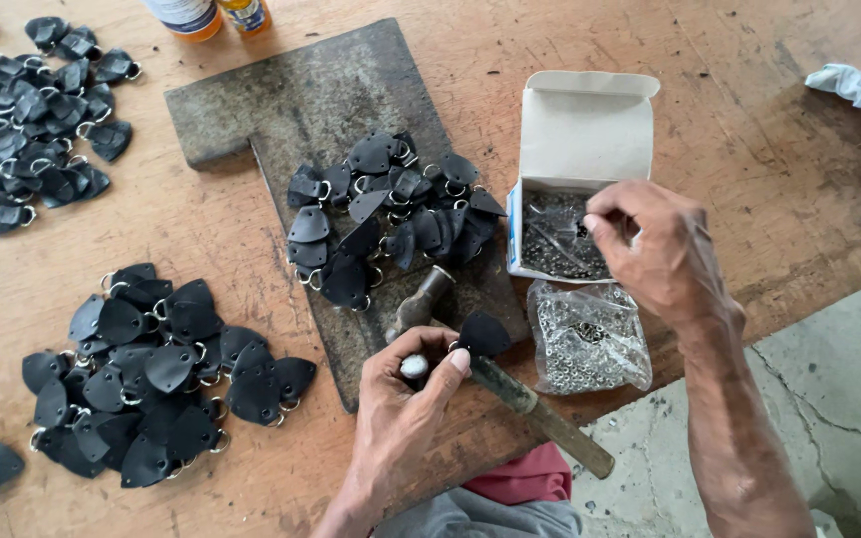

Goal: The person sits at a workbench assembling leather key fobs. They pick up a black leather teardrop piece, take a metal rivet from a box, set it on a metal punch block, and hammer the rivet to attach the split ring, placing the finished fob on a pile.

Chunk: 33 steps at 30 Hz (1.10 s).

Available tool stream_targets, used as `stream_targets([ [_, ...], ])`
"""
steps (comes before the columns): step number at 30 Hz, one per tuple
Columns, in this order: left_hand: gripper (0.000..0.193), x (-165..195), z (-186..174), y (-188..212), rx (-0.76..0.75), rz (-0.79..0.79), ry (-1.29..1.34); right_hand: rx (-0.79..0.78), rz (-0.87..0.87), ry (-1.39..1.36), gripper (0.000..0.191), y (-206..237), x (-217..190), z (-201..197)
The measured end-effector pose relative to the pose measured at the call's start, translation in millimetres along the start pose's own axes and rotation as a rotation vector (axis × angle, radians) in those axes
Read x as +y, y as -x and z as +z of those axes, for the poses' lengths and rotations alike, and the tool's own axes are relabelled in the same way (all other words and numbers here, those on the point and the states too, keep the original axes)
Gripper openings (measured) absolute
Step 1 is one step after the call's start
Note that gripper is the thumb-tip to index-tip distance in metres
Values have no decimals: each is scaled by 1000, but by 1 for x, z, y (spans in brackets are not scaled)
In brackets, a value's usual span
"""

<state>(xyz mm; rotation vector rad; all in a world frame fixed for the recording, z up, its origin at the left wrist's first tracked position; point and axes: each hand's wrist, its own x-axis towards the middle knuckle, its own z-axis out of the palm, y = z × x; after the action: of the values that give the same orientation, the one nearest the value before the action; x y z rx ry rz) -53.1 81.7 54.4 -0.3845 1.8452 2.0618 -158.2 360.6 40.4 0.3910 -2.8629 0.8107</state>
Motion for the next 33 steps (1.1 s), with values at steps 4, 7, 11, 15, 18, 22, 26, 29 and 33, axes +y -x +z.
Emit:
stream_targets([
  [4,18,-4,-5,2,25,-34,49,58,41,-68,10,4,-6,0],
  [7,17,-7,-7,3,31,-36,90,78,-50,-82,7,3,-15,-2],
  [11,17,-12,-12,6,70,-16,144,91,-186,-302,5,22,-48,0],
  [15,17,-15,-16,7,90,64,69,60,-271,-514,5,50,-92,24],
  [18,18,-17,-18,11,105,119,38,-25,-218,-525,5,55,-113,35],
  [22,17,-17,-21,16,105,182,93,-53,-236,-527,10,52,-127,40],
  [26,17,-14,-23,22,86,176,148,-121,-135,-774,16,50,-132,49],
  [29,17,-10,-26,25,98,190,60,-190,-68,-1007,17,50,-132,54],
  [33,17,-5,-29,27,123,344,-96,-119,-145,-779,17,50,-132,55],
])
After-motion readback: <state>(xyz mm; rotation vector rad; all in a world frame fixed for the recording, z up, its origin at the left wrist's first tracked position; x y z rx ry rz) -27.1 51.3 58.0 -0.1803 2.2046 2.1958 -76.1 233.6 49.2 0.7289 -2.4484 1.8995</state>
